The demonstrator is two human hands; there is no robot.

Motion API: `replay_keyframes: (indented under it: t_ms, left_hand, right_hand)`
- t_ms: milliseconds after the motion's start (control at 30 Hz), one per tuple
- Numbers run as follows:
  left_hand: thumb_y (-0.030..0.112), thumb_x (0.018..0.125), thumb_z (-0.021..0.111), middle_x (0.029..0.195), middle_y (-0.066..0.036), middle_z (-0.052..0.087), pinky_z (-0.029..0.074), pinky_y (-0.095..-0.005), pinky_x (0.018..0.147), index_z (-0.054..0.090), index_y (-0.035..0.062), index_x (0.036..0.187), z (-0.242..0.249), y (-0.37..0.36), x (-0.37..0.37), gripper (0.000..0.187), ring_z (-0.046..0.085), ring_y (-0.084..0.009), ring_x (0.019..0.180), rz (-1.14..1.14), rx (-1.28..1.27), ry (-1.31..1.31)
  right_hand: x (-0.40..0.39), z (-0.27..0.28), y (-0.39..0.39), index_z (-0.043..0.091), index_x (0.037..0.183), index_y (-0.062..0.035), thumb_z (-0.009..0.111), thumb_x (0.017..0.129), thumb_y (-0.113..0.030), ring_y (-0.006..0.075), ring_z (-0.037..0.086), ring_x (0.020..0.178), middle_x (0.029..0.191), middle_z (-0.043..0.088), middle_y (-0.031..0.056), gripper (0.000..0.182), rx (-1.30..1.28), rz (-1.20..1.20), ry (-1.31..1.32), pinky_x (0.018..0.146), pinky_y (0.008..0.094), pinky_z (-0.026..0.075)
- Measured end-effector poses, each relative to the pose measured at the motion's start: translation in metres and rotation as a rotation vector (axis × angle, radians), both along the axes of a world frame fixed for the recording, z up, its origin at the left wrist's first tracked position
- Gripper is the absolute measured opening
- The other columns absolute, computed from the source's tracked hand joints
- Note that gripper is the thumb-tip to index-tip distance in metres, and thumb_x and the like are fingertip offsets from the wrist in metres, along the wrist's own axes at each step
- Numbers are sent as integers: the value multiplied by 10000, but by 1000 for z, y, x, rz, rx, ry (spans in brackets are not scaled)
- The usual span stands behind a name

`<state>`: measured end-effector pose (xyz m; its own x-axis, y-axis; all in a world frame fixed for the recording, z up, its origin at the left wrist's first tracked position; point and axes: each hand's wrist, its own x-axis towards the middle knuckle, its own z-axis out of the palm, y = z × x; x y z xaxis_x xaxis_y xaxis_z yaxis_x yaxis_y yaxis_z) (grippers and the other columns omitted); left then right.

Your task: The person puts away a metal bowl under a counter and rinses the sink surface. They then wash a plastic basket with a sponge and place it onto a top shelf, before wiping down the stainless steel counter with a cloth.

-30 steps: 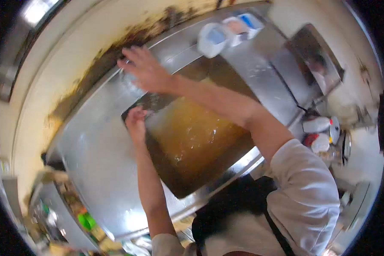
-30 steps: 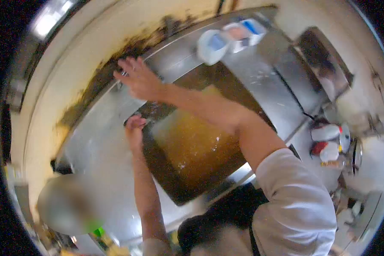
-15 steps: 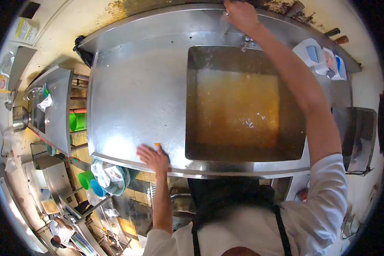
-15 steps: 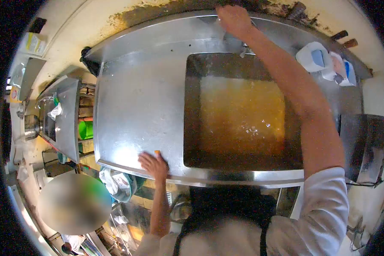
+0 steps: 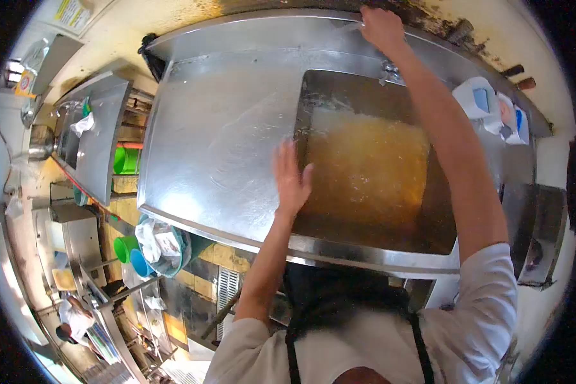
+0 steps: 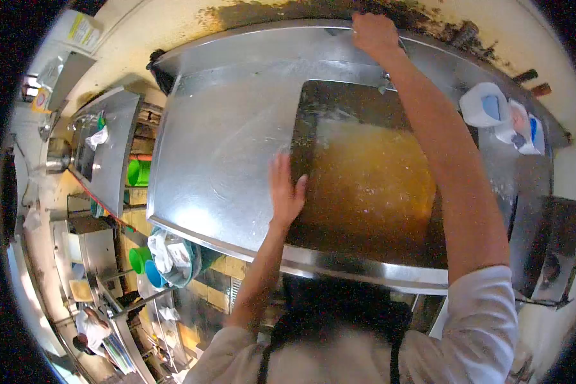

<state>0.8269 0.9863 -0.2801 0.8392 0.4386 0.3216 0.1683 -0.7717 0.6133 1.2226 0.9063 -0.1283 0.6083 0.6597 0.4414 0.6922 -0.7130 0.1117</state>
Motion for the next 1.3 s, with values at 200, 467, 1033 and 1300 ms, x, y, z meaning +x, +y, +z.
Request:
replay_keyframes:
  t_ms: [200, 467, 1033, 1300]
  left_hand:
    - [278, 913, 566, 1472, -310, 245, 167, -542, 1126, 256, -69, 1427, -37, 78, -179, 693, 184, -474, 1383, 486, 220, 138]
    - [497, 958, 360, 1490, -320, 186, 121, -546, 1130, 207, -93, 1433, -50, 197, -268, 773, 125, -460, 1404, 805, 468, 872]
    - [378, 951, 450, 1447, -191, 378, 200, -521, 1122, 454, 88, 1357, -46, 114, 172, 499, 271, -393, 1374, -231, 283, 201]
    - [352, 883, 574, 1472, -282, 267, 110, -546, 1136, 265, -57, 1426, -52, 184, -112, 747, 182, -443, 1391, 388, 281, 259]
  right_hand:
    - [10, -6, 7, 601, 1066, -67, 616, 792, -231, 357, 678, 791, 880, 676, 183, 321, -16, -55, 31, 697, 469, 558]
    - [13, -9, 1, 598, 1063, -84, 696, 743, -227, 343, 669, 753, 808, 672, 157, 364, -67, 2, -78, 676, 454, 554]
    - [48, -50, -9, 636, 1137, -64, 555, 927, -361, 279, 646, 797, 1055, 665, 157, 373, 1123, 1347, 1463, 749, 442, 501]
    - [14, -11, -5, 624, 907, -55, 610, 882, -308, 224, 622, 693, 836, 677, 97, 254, 172, -151, 455, 625, 417, 484]
